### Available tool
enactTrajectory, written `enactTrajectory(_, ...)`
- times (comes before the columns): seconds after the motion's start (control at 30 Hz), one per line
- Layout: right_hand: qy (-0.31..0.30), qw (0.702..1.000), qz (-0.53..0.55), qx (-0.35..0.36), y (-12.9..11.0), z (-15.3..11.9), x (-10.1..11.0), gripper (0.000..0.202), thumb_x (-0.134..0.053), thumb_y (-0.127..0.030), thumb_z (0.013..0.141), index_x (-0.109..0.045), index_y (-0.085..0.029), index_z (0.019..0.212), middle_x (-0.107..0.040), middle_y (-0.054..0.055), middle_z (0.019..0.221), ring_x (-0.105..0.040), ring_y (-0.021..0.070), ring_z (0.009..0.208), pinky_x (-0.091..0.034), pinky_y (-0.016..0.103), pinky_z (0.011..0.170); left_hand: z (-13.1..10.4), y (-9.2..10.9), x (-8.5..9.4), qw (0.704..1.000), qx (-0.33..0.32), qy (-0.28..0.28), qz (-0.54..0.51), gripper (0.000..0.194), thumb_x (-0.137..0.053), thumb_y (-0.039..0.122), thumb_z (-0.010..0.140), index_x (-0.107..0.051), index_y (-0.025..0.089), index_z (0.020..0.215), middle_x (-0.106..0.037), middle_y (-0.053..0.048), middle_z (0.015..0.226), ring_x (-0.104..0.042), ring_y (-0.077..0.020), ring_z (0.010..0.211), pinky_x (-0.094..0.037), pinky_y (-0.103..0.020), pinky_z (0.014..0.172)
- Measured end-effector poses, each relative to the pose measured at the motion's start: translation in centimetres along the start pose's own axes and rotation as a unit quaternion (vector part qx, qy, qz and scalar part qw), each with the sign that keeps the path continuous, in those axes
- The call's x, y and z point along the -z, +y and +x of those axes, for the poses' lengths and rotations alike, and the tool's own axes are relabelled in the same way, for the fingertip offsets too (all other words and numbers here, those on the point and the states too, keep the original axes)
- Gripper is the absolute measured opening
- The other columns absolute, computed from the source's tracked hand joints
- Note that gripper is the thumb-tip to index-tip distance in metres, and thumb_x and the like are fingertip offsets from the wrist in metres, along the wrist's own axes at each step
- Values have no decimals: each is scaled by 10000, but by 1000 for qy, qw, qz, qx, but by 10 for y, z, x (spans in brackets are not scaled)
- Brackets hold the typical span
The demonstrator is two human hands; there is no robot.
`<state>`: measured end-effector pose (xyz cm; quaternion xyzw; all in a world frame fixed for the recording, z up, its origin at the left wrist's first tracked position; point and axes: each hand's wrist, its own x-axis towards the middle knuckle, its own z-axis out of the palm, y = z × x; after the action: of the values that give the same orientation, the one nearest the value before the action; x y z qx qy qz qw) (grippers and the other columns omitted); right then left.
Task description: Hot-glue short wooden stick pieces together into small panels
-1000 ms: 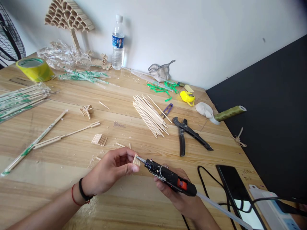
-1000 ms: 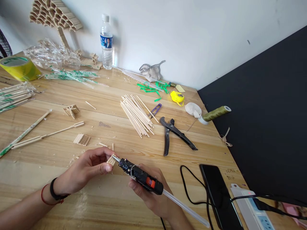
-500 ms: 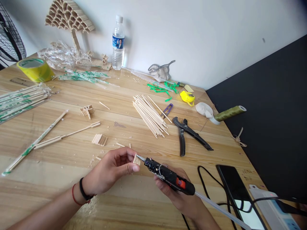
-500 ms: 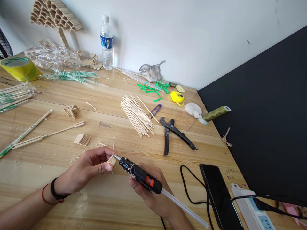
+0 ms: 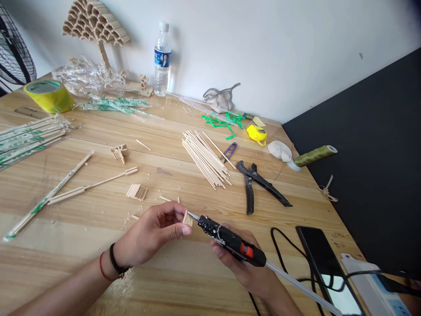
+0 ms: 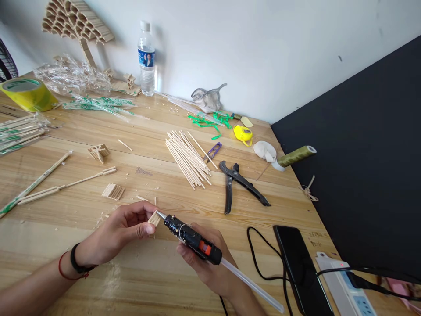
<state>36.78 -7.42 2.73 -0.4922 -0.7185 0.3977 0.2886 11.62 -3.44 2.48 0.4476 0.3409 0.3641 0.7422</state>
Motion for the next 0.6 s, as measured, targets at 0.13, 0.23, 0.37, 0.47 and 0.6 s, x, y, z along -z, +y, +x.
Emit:
enactTrajectory(0.13,1,1000,6,12,0,0,-1,271,-654,-409,1007,-693,-219,819,-677,7,697,-640,181,618,-487,281,591,0,0,0,1000,0,-4,-5,284,-856,402,868,-722,180,983,-613,31,811,-535,-124,763,-424,-252,725)
enactTrajectory(0.23,4,1000,7,18,1,0,-1,263,-657,-392,1008,-691,-216,816,-667,2,697,-637,176,617,-482,276,588,1,-1,0,1000,0,-4,-4,286,-851,408,874,-721,178,983,-622,26,822,-538,-127,772,-425,-254,728)
enactTrajectory(0.37,6,1000,8,15,2,-1,-1,254,-663,-382,1006,-691,-213,819,-668,-3,706,-647,172,629,-487,268,600,1,-2,1,1000,-1,-4,-1,287,-845,412,878,-717,176,979,-616,26,818,-532,-127,765,-424,-256,722)
enactTrajectory(0.47,0,1000,9,9,2,-1,-1,251,-663,-384,1007,-690,-211,827,-664,-7,709,-646,167,631,-486,263,602,0,-1,1,1000,-1,-5,2,281,-842,412,880,-715,178,971,-613,29,810,-530,-127,759,-425,-255,719)
enactTrajectory(0.6,3,1000,-2,7,1,-1,-1,274,-660,-400,1005,-690,-210,809,-658,-6,698,-636,171,628,-474,269,599,0,1,0,1000,1,-8,0,263,-837,401,887,-718,180,965,-636,21,826,-550,-131,776,-434,-256,736)
